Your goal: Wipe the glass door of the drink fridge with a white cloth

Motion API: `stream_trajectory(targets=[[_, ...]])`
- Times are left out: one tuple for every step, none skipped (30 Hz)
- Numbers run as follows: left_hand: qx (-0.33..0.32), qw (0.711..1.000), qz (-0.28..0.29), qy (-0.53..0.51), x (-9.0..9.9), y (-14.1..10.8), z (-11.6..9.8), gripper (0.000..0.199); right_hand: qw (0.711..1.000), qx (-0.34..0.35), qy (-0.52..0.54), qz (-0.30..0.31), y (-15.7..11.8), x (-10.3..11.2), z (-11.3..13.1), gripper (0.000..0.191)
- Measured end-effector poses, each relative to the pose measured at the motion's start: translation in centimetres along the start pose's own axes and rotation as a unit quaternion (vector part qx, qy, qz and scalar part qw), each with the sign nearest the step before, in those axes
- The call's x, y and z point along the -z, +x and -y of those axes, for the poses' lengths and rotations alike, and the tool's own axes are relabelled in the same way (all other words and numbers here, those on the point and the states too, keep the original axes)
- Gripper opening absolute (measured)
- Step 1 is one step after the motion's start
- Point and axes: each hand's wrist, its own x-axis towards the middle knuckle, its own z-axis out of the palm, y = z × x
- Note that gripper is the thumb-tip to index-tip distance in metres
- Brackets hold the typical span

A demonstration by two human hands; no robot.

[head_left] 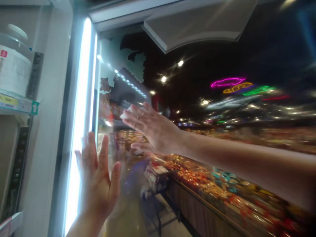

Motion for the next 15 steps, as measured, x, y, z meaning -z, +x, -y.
stream_trajectory(targets=[[0.002,1.000,0.002,-0.015,-0.2,-0.8,-0.6,0.077,0.999,-0.050,0.009,-0.018,-1.3,-0.4,0.8,0.095],[0.003,1.000,0.010,-0.026,-0.4,-1.6,-1.1,0.077,0.997,-0.070,0.018,-0.030,-2.9,-0.8,1.9,0.100],[0.006,0.999,0.025,-0.032,-0.7,-2.4,-1.5,0.078,0.998,-0.057,0.027,-0.029,-4.8,-1.3,3.2,0.103],[0.008,0.998,0.042,-0.037,-0.9,-3.3,-1.9,0.079,0.999,-0.017,0.033,-0.020,-6.7,-1.7,4.4,0.105],[0.012,0.997,0.059,-0.040,-1.1,-4.1,-2.3,0.079,0.999,0.023,0.040,-0.008,-8.7,-2.0,5.5,0.105],[0.018,0.996,0.072,-0.044,-1.3,-4.9,-2.6,0.079,0.998,0.048,0.048,0.006,-10.5,-2.1,6.3,0.102],[0.025,0.995,0.081,-0.050,-1.5,-5.7,-2.9,0.080,0.998,0.034,0.046,-0.001,-12.1,-2.0,6.7,0.101],[0.033,0.994,0.085,-0.057,-1.6,-6.4,-3.4,0.080,0.999,-0.014,0.038,-0.010,-13.5,-1.7,6.8,0.100],[0.043,0.994,0.084,-0.063,-1.8,-7.1,-4.0,0.080,0.996,-0.086,0.022,-0.026,-14.6,-1.4,6.7,0.099],[0.051,0.993,0.084,-0.068,-2.0,-7.8,-4.7,0.081,0.986,-0.163,0.002,-0.043,-15.7,-1.1,6.5,0.099],[0.057,0.992,0.086,-0.073,-2.2,-8.4,-5.5,0.081,0.975,-0.217,-0.013,-0.052,-16.7,-0.8,6.5,0.100],[0.061,0.991,0.090,-0.078,-2.4,-9.1,-6.5,0.082,0.971,-0.232,-0.018,-0.049,-17.7,-0.7,6.7,0.100],[0.059,0.990,0.096,-0.082,-2.6,-9.7,-7.6,0.082,0.977,-0.210,-0.013,-0.037,-18.7,-0.7,7.0,0.101],[0.053,0.989,0.104,-0.086,-2.8,-10.2,-8.7,0.082,0.986,-0.165,-0.002,-0.019,-19.9,-0.8,7.4,0.103],[0.044,0.989,0.113,-0.090,-3.1,-10.7,-9.8,0.082,0.992,-0.126,0.008,-0.001,-21.2,-0.9,7.7,0.104]])
